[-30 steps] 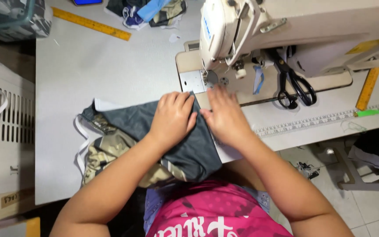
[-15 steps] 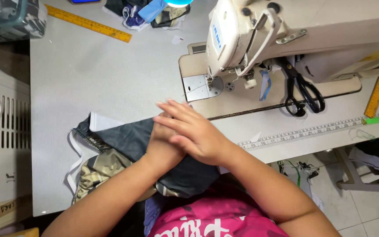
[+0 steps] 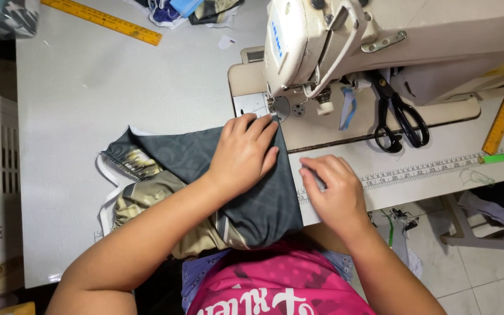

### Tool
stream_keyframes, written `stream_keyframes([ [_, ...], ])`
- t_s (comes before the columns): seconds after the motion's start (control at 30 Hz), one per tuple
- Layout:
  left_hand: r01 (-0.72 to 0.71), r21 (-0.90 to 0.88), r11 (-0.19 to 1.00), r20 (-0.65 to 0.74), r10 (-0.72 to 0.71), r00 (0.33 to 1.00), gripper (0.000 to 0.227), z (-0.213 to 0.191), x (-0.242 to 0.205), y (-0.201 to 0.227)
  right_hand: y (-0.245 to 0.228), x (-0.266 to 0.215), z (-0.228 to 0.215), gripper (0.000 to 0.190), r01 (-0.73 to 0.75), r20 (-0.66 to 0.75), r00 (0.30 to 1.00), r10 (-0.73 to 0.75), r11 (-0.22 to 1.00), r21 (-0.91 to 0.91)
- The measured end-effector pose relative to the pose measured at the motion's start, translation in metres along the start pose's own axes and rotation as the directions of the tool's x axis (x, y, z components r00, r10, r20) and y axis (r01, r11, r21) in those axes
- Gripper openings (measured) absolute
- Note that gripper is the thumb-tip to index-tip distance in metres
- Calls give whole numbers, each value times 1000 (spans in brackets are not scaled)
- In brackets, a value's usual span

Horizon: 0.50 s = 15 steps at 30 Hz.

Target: Trimming excess fabric with scissors and folding the edges of a garment piece at a sewing workstation.

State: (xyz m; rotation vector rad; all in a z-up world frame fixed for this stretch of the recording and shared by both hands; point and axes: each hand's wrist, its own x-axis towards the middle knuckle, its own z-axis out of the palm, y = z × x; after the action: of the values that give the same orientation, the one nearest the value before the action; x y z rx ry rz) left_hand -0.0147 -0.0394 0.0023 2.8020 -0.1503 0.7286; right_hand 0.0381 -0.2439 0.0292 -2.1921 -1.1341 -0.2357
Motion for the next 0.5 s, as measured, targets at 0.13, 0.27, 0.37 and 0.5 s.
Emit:
stream_keyframes([
  [0.13,20,-10,1000,55,-19,998,45,-3,-3,-1,-3,-20,3,18,-46,8,999,47,995,-86],
  [0.27,18,-23,1000,43,-17,999,43,-4,-6,0,-13,-23,8,23,-23,9,1000,24,994,-103],
  [0.37,8,-32,999,39,-7,999,42,-3,-7,-2,-17,-21,9,15,-54,40,998,56,998,-37],
  [0.5,16,-49,999,38,-14,999,40,-3,-8,-2,-19,-22,-2,4,-450,225,889,399,854,262],
])
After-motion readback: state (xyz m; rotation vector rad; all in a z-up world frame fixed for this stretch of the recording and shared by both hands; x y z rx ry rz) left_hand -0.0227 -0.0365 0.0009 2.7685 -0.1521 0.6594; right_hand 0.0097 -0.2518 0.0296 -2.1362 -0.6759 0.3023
